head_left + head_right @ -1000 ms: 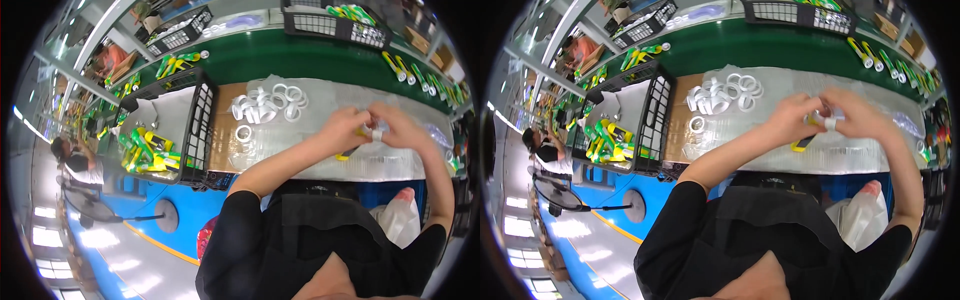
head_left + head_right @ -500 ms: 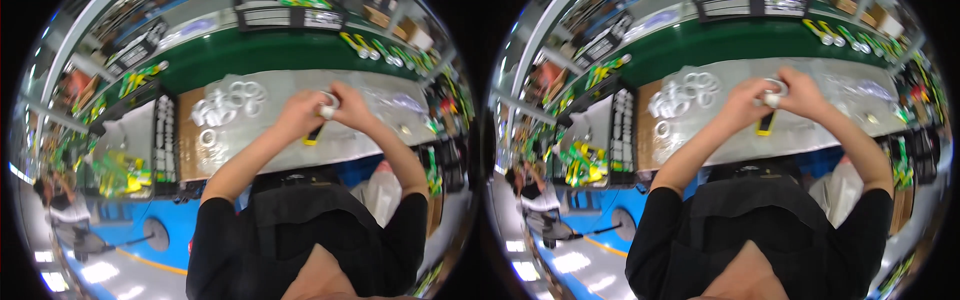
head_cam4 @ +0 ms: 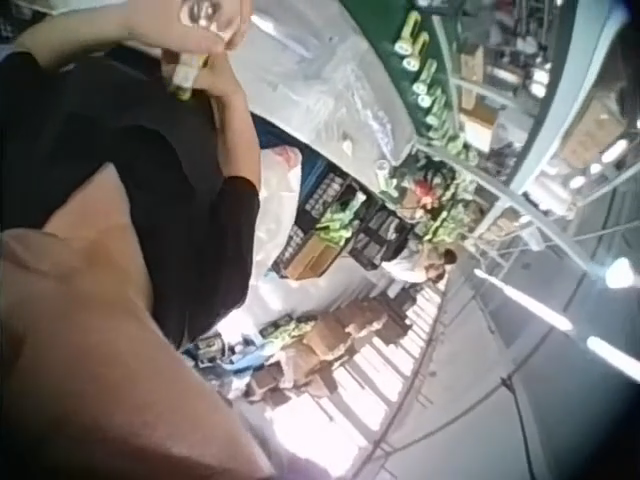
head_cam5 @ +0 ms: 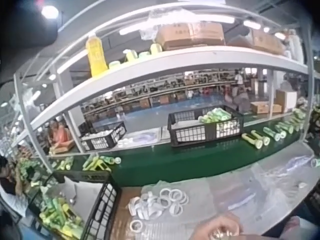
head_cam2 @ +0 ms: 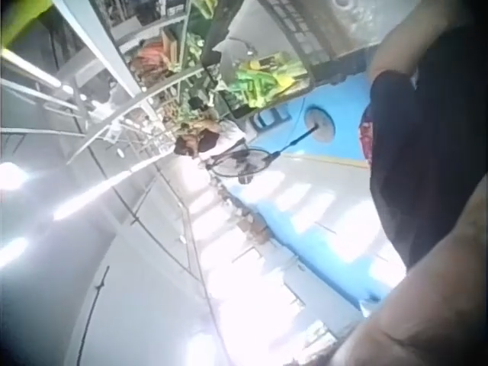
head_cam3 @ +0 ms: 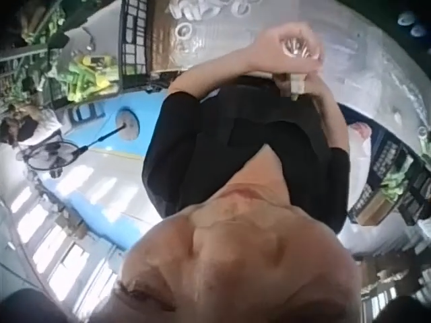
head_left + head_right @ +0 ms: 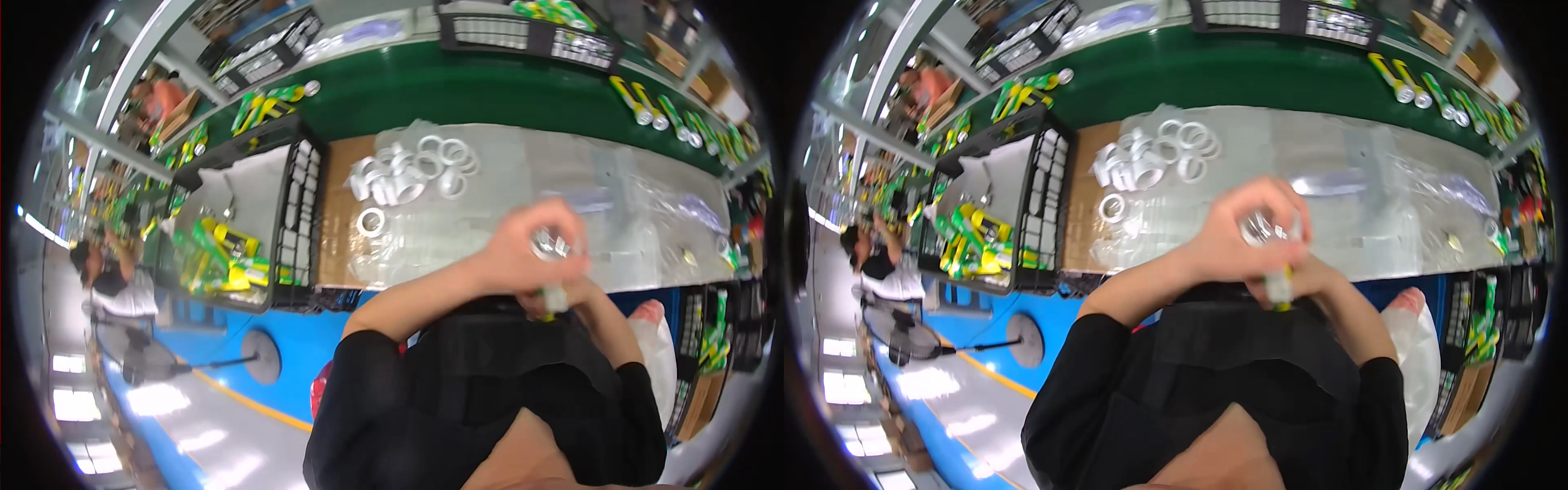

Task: Assembling plastic flashlights by attaching lens caps and internal components to the flashlight bodies on a production line.

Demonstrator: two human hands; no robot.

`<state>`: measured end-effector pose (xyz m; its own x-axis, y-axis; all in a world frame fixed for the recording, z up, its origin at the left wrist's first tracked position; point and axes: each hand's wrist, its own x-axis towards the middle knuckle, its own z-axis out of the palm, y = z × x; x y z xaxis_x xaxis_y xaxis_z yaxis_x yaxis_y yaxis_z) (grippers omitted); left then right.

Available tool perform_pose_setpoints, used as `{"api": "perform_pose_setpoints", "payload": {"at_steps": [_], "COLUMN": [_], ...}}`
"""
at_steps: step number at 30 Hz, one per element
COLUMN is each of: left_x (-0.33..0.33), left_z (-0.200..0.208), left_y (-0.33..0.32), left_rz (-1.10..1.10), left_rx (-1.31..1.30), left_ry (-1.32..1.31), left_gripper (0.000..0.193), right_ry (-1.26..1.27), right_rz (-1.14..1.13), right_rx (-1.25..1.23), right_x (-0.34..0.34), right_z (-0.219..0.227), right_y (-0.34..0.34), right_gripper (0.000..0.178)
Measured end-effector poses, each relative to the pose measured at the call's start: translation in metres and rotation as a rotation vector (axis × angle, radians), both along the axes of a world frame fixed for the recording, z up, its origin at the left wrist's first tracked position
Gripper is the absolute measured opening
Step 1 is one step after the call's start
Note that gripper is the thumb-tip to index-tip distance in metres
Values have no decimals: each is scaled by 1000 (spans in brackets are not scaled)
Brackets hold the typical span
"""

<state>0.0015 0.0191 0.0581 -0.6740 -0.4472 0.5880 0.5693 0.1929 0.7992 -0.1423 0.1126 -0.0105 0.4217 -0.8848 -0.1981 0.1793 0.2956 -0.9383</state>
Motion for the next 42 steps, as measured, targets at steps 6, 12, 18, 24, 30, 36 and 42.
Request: {"api": "perform_pose_setpoints", "payload": {"at_steps": [6, 12, 18, 24, 30, 36, 42], "left_x": [-4, 6, 110, 173, 187, 126, 65], "left_z": [11, -35, -91, -126, -142, -103, -46], "left_y": [-37, -160, -393, -500, -512, -461, -248], "left_rz": [383, 756, 1668, 2247, 2256, 1903, 1110], "left_rx": [-547, -841, -554, 94, 179, 658, 506], "left_ry": [206, -289, -855, -1280, -1422, -512, -113], "left_gripper": [33, 61, 73, 75, 28, 44, 51], "right_ry": [916, 1531, 1853, 1806, 1889, 1109, 489], "right_rz": [-348, -422, -600, -443, -557, -543, -345], "right_rx": [-1178, -1045, -709, -484, -917, -868, -618], "right_x": [-30, -125, -306, -389, -386, -191, -50], "right_z": [59, 15, -37, -57, -35, -6, 26], "right_y": [-87, -191, -274, -281, -262, -269, -242], "right_gripper": [39, 45, 56, 62, 62, 33, 41]}}
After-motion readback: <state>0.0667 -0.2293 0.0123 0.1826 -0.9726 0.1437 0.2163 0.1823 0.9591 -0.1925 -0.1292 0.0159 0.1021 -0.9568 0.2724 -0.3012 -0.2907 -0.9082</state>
